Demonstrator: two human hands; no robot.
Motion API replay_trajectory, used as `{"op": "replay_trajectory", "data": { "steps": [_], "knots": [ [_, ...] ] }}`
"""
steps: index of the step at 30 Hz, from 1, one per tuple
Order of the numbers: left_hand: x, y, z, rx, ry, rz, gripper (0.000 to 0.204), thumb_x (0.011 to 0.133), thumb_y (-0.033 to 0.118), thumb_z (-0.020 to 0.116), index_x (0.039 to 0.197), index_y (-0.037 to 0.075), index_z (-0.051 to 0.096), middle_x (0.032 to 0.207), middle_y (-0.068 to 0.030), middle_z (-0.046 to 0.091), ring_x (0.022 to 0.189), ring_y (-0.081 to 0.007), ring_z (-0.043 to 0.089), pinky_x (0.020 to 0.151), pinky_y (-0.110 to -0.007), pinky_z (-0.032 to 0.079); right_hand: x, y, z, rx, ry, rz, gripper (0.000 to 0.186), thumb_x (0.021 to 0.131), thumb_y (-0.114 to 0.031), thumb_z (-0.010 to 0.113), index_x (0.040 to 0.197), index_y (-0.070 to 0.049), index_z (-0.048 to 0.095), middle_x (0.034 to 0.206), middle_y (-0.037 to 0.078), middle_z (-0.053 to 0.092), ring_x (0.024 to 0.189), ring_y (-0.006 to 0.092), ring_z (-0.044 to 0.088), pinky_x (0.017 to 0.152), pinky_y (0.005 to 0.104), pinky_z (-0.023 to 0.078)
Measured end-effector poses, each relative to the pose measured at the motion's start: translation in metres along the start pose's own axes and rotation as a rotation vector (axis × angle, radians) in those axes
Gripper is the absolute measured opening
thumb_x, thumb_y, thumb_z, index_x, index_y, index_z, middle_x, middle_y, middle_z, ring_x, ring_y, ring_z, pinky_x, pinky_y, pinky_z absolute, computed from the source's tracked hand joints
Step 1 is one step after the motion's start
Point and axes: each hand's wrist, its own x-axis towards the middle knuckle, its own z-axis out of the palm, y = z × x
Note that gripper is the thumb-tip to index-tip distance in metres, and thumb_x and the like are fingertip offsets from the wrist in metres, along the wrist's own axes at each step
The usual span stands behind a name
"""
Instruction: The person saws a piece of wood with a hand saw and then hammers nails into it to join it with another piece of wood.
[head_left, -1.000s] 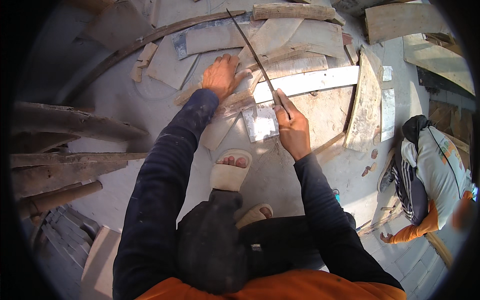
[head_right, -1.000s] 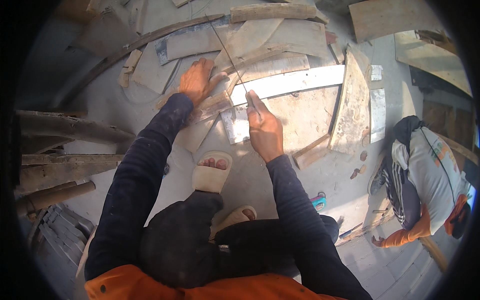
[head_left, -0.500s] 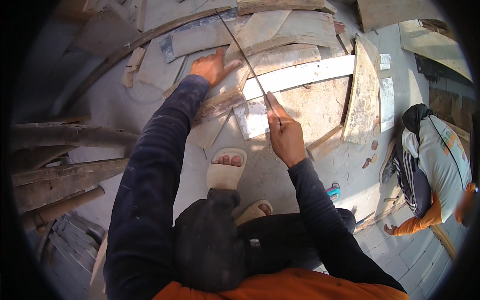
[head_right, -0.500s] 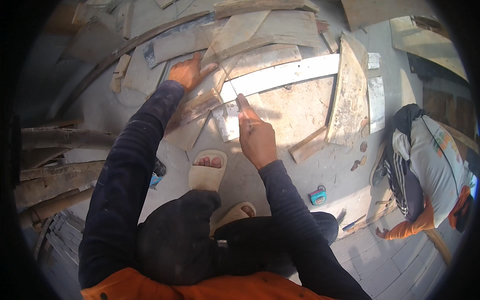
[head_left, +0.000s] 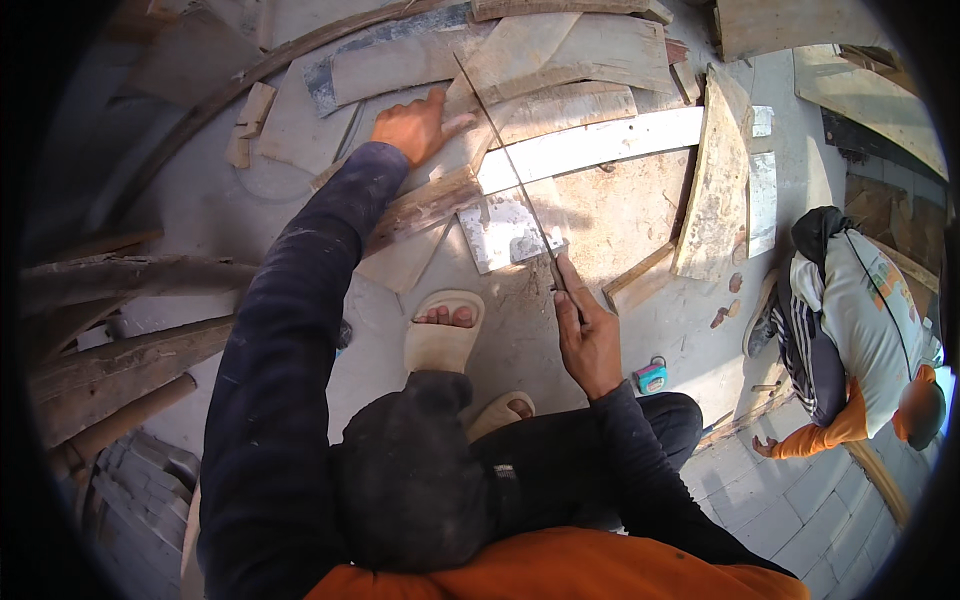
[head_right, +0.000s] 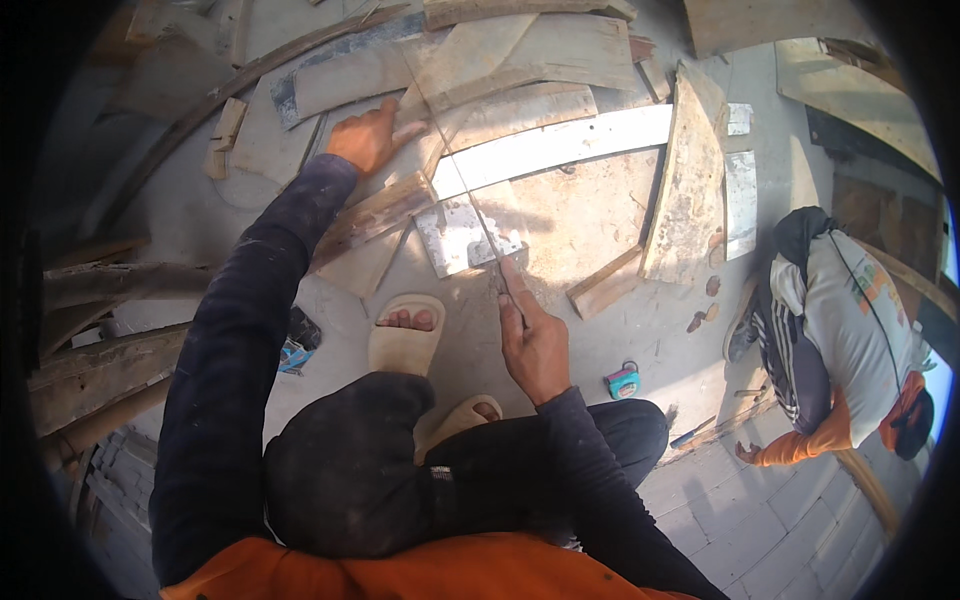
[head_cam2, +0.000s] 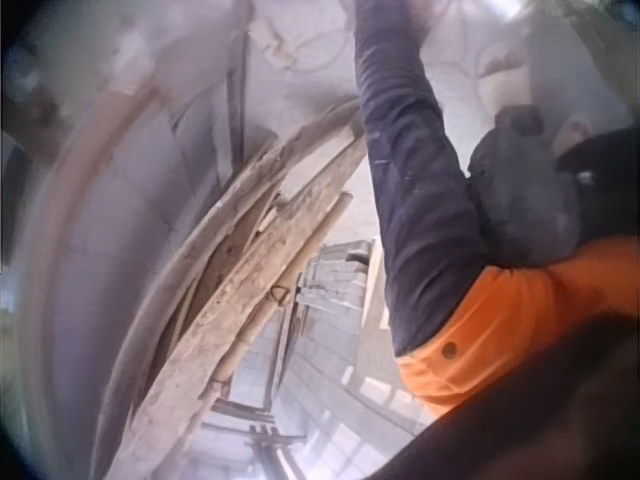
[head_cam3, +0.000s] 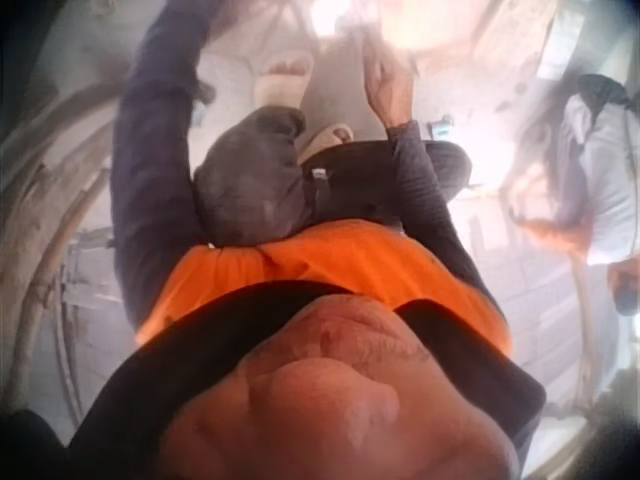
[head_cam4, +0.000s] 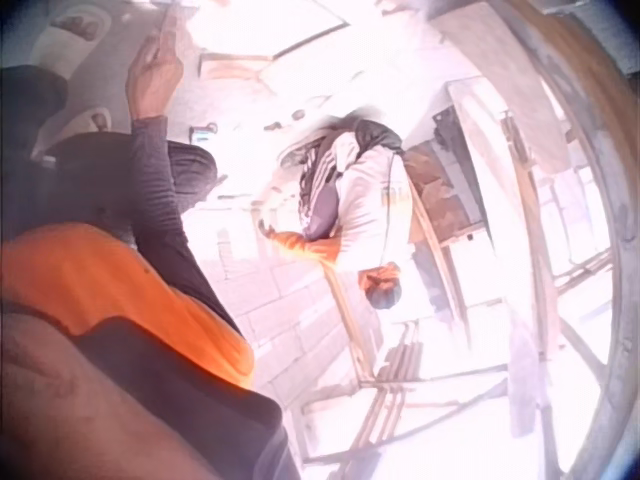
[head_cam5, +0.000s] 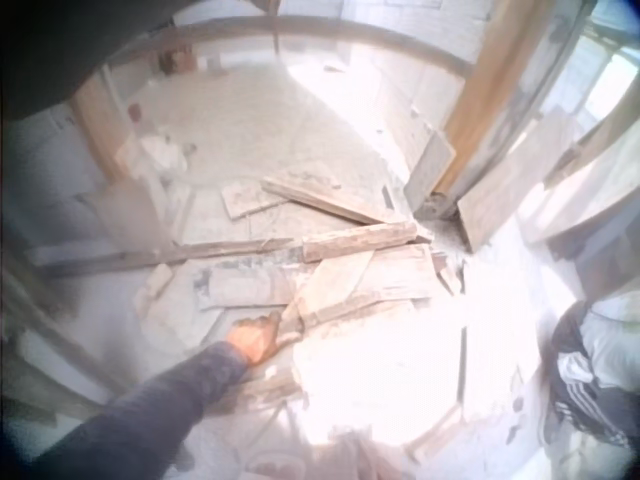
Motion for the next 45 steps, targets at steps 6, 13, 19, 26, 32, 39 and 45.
{"op": "replay_trajectory", "data": {
  "steps": [6,13,19,26,32,39,45],
  "knots": [
    [-0.002,0.003,-0.009,-0.036,-0.058,-0.019,0.081,0.104,0.075,0.050,0.138,0.001,0.057,0.107,-0.0268,0.078,0.102,-0.0422,0.078,0.094,-0.054,0.060,0.072,-0.007,0.025,0.037,0.054,-0.239,0.043,0.113,-0.026,0.061,0.147,0.000,0.065,0.092,0.025,0.075,0.068,0.0228,0.061,0.069,0.0354,0.054],
    [0.003,0.003,-0.010,-0.040,-0.098,-0.044,0.081,0.105,0.075,0.048,0.141,0.003,0.056,0.112,-0.0274,0.078,0.106,-0.0449,0.076,0.097,-0.057,0.058,-0.012,0.014,0.001,-0.034,0.056,-0.093,0.047,0.109,-0.015,0.062,0.156,-0.013,0.060,0.109,0.032,0.075,0.087,0.0368,0.080,0.077,0.0420,0.059],
    [0.000,0.003,-0.011,-0.049,-0.116,-0.038,0.081,0.105,0.074,0.049,0.144,0.003,0.055,0.117,-0.0282,0.077,0.111,-0.0452,0.075,0.101,-0.057,0.056,0.078,-0.001,0.026,-0.023,0.059,-0.297,0.042,0.112,-0.026,0.060,0.147,-0.004,0.065,0.114,0.029,0.076,0.064,0.0237,0.064,0.070,0.0369,0.056],
    [0.004,0.003,-0.013,-0.034,-0.155,-0.051,0.085,0.106,0.075,0.045,0.149,0.003,0.053,0.124,-0.0291,0.075,0.117,-0.0449,0.073,0.105,-0.056,0.054,-0.010,0.012,-0.010,0.047,-0.013,0.070,0.041,0.110,-0.019,0.060,0.149,-0.008,0.064,0.116,0.030,0.075,0.105,0.0395,0.078,0.089,0.0410,0.059],
    [0.003,0.001,-0.013,-0.009,-0.087,-0.043,0.084,0.106,0.075,0.047,0.149,0.002,0.052,0.125,-0.0287,0.075,0.117,-0.0449,0.073,0.106,-0.055,0.054,0.023,0.010,0.003,0.001,-0.063,0.033,0.045,0.109,-0.018,0.062,0.154,-0.014,0.061,0.119,0.028,0.076,0.102,0.0390,0.079,0.087,0.0382,0.060],
    [0.004,0.002,-0.015,0.003,-0.154,-0.032,0.083,0.107,0.072,0.048,0.151,0.002,0.050,0.124,-0.0291,0.075,0.117,-0.0460,0.073,0.108,-0.055,0.053,-0.017,0.028,-0.015,0.134,-0.085,0.141,0.045,0.112,-0.012,0.060,0.157,-0.006,0.058,0.143,0.021,0.071,0.133,0.0235,0.067,0.111,0.0352,0.051],
    [0.000,0.005,-0.023,-0.028,-0.148,-0.042,0.081,0.108,0.069,0.046,0.151,0.000,0.049,0.128,-0.0338,0.072,0.122,-0.0475,0.070,0.109,-0.055,0.052,0.026,0.019,0.000,0.049,-0.141,0.081,0.046,0.113,-0.018,0.059,0.157,-0.005,0.057,0.143,0.022,0.071,0.131,0.0229,0.068,0.110,0.0347,0.051]
  ]
}}
